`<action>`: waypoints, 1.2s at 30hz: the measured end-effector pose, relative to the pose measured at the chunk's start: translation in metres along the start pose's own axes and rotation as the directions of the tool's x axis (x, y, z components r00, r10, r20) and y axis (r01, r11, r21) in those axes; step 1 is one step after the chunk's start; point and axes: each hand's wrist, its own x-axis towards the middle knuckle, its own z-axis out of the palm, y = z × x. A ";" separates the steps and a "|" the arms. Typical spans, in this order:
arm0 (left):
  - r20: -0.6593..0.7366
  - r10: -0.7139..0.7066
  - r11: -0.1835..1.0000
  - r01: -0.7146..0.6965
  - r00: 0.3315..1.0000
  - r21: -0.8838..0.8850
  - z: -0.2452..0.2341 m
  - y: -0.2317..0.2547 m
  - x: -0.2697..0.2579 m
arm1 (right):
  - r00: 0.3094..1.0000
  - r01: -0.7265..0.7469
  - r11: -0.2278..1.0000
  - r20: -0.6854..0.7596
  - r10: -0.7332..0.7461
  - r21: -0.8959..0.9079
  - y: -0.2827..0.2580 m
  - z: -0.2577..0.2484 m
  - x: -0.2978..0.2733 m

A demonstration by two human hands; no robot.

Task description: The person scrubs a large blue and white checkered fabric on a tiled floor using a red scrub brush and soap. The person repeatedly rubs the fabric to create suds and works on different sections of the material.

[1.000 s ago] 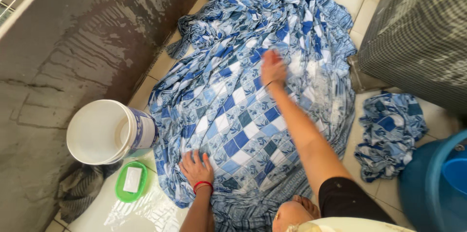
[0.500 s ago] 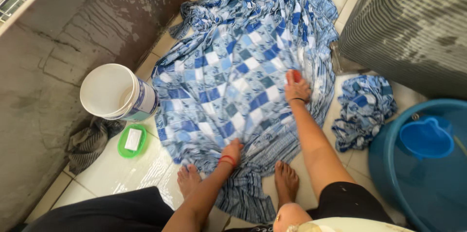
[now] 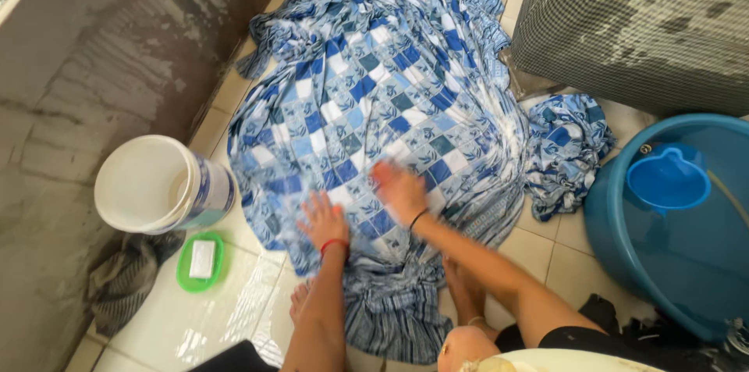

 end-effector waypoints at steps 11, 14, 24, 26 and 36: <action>-0.036 -0.202 0.975 0.205 0.979 0.090 -0.013 -0.040 -0.025 | 0.910 -0.360 0.874 0.083 0.406 -0.326 0.151 0.011 0.150; 0.001 -0.207 0.966 0.204 0.978 0.156 -0.018 -0.030 -0.019 | 0.899 -0.436 0.781 -0.245 0.362 -0.447 0.252 -0.013 0.207; -0.148 -0.156 0.983 0.140 0.977 -0.116 -0.016 -0.040 -0.027 | 0.946 0.120 0.931 0.245 -0.212 0.344 -0.096 0.077 0.031; -0.130 -0.144 0.987 0.133 0.981 -0.090 -0.016 -0.038 -0.020 | 0.885 0.404 0.915 0.252 -0.392 0.004 -0.084 0.082 0.050; 0.000 -0.083 0.997 0.083 0.997 0.006 -0.027 -0.038 -0.015 | 0.950 -0.287 0.799 -0.265 0.166 -0.528 0.209 0.063 0.263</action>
